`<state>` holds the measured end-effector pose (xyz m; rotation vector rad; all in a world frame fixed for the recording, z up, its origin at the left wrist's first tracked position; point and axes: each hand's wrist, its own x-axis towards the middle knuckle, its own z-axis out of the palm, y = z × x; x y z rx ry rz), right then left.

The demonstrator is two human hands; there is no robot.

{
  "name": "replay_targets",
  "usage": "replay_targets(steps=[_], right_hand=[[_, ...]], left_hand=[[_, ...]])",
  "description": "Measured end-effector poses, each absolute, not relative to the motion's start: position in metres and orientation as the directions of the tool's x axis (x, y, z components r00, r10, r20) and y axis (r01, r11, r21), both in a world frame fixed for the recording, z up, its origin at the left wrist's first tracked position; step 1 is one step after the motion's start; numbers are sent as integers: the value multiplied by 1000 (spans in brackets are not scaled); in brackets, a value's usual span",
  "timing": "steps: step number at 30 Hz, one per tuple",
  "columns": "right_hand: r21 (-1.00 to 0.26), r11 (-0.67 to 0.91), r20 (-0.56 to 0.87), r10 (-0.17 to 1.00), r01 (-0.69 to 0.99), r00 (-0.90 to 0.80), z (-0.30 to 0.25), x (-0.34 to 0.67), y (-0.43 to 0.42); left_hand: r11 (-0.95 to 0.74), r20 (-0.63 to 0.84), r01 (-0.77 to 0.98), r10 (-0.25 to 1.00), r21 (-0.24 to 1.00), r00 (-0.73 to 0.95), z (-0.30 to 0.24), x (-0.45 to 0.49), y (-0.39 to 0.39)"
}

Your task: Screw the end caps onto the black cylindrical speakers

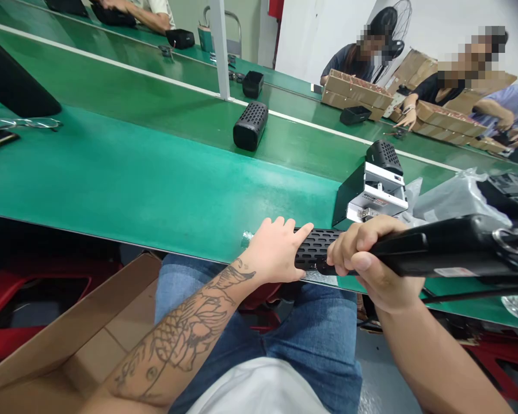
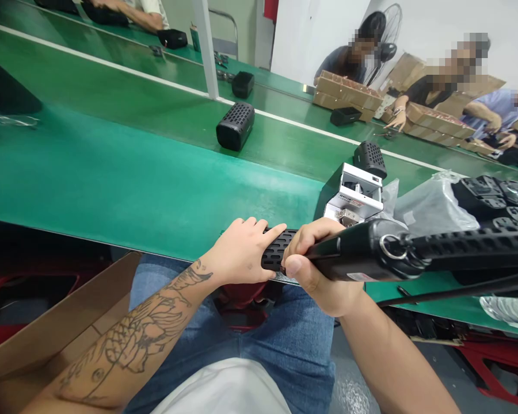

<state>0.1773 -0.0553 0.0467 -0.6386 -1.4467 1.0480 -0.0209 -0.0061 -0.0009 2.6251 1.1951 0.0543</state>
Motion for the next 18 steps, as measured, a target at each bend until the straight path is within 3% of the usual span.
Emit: replay_targets(steps=[12,18], right_hand=[[-903,404,429,852,-145,-299,39,184,-50],[-885,429,463,852,-184,-243,51,185,-56]], left_hand=[[-620,-94,747,751,240,654,2,-21,-7],[-628,-83,745,750,225,657,-1,-20,-7]])
